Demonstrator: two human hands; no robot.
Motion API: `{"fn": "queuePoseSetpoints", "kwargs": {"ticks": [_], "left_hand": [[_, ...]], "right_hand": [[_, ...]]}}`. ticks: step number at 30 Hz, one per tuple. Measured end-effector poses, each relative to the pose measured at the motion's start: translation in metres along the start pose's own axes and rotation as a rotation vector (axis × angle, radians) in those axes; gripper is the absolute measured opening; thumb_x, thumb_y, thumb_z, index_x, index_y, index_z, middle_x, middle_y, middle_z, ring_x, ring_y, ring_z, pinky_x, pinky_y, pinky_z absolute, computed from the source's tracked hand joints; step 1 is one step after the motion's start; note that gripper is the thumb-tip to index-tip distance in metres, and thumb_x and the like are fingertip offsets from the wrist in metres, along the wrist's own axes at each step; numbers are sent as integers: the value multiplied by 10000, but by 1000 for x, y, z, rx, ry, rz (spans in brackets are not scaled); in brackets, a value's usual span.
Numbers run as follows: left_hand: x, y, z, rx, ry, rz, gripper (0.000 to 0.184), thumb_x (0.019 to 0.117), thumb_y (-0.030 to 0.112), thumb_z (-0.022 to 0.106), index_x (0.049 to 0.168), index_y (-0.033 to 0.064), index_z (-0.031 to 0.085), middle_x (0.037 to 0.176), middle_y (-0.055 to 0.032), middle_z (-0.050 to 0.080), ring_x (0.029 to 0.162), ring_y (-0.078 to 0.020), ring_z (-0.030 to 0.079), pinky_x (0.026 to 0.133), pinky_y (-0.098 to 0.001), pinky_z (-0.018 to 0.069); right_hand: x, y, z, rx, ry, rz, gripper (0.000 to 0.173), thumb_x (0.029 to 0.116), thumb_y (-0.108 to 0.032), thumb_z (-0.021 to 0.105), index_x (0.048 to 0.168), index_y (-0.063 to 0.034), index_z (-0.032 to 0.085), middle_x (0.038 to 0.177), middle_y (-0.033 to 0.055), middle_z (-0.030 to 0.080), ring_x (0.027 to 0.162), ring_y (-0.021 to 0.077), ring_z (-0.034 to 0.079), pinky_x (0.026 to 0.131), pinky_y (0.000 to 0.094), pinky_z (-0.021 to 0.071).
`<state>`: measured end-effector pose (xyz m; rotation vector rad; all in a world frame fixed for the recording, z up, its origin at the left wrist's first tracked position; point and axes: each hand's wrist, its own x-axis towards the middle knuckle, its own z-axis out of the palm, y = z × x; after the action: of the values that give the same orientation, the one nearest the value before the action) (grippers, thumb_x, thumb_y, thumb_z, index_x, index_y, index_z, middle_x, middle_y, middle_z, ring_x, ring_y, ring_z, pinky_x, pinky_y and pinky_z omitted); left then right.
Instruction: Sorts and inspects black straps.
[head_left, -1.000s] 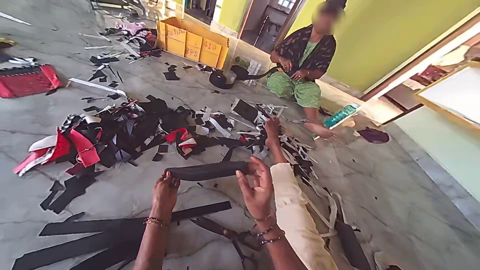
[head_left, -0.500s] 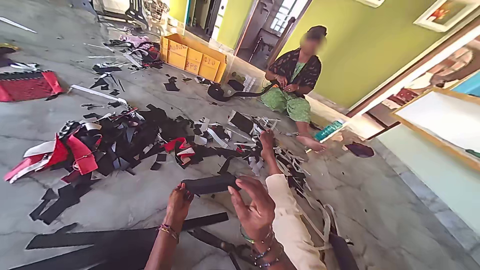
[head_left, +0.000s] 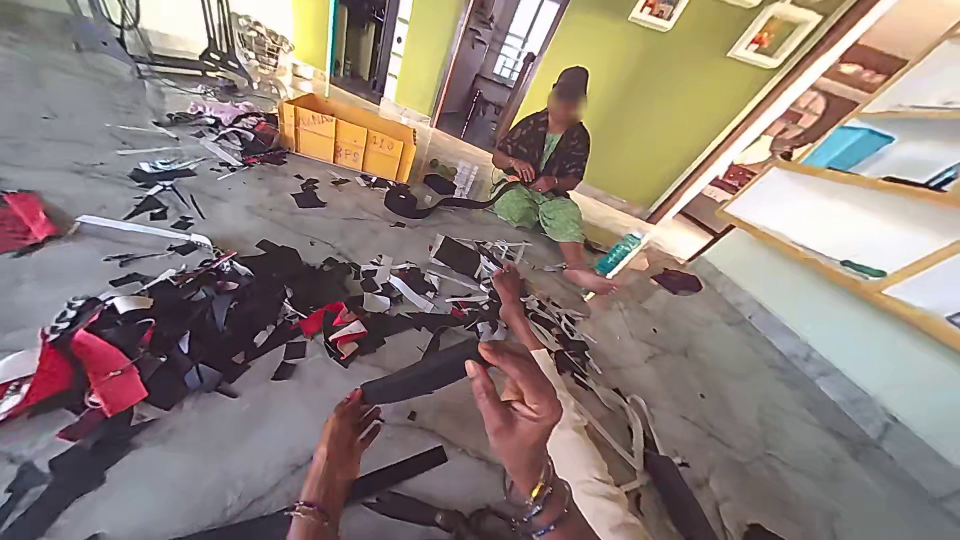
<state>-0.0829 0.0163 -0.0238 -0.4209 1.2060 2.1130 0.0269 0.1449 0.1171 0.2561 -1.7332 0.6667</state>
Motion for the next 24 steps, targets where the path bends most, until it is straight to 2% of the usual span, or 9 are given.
{"fn": "queuePoseSetpoints", "kwargs": {"ticks": [2, 5, 6, 9, 12, 15, 17, 21, 24], "left_hand": [[-5, 5, -8, 172, -34, 178, 484, 1067, 256, 482, 1468, -8, 425, 1368, -213, 559, 1147, -267, 569, 906, -476, 470], [-15, 33, -14, 345, -32, 579, 584, 1007, 250, 585, 1453, -93, 429, 1455, -283, 489, 1323, -311, 496, 1074, -490, 413], [-21, 43, -14, 385, -58, 704, 589, 992, 268, 594, 1428, -105, 463, 1436, -275, 516, 1327, -293, 511, 1094, -467, 417], [-52, 62, -2, 532, -252, 1016, 607, 981, 466, 598, 1326, -32, 610, 1332, -123, 650, 1257, -138, 598, 1060, -356, 489], [-80, 57, 22, 627, -548, 1202, 630, 989, 534, 566, 1290, -13, 654, 1347, -113, 655, 1310, -131, 568, 1123, -353, 443], [-85, 43, 34, 571, -779, 1128, 609, 998, 494, 571, 1283, -39, 640, 1253, -80, 694, 1212, -32, 595, 1100, -279, 433], [-79, 37, 35, 476, -877, 1018, 551, 1002, 457, 590, 1207, -53, 641, 1091, 9, 708, 1019, 50, 632, 930, -183, 528], [-69, 36, 31, 400, -995, 886, 394, 1015, 410, 593, 1106, 28, 626, 942, 115, 693, 884, 65, 639, 812, -166, 546], [-73, 39, 30, 457, -1006, 787, 372, 1025, 415, 578, 1072, 47, 587, 837, 108, 671, 748, 36, 646, 698, -177, 561]], "right_hand": [[6, 3, -11, 17, -3, 24, 213, 890, -94, 734, 1093, -156, 751, 1096, -60, 725, 1061, 30, 675, 913, 204, 574], [9, 1, -23, 56, -57, 77, 197, 886, -99, 742, 1077, -145, 751, 1079, -47, 731, 1034, 30, 684, 875, 197, 586], [9, -1, -25, 72, -89, 90, 195, 886, -100, 742, 1076, -141, 752, 1072, -45, 728, 1024, 28, 684, 864, 196, 589], [3, -8, -24, 86, -198, 78, 176, 905, -110, 728, 1080, -126, 725, 1055, -50, 708, 1018, 2, 665, 876, 168, 571], [-8, -11, -15, 108, -271, 65, 167, 899, -96, 726, 1065, -84, 722, 1035, -8, 712, 1015, 7, 664, 880, 159, 562], [-13, -14, -9, 138, -317, 77, 151, 905, -103, 739, 1050, -66, 719, 1032, 13, 716, 1024, 16, 664, 895, 162, 556], [-13, -14, -9, 153, -323, 84, 149, 912, -96, 732, 1055, -53, 717, 1040, 20, 718, 1016, 18, 668, 888, 165, 560], [-20, -13, -10, 151, -299, 144, 252, 911, -112, 739, 1141, -43, 663, 1075, -2, 726, 993, 5, 688, 878, 186, 586], [-25, -14, -8, 119, -273, 175, 314, 907, -135, 744, 1178, -60, 604, 1044, -10, 725, 961, 3, 692, 862, 179, 582]]}}
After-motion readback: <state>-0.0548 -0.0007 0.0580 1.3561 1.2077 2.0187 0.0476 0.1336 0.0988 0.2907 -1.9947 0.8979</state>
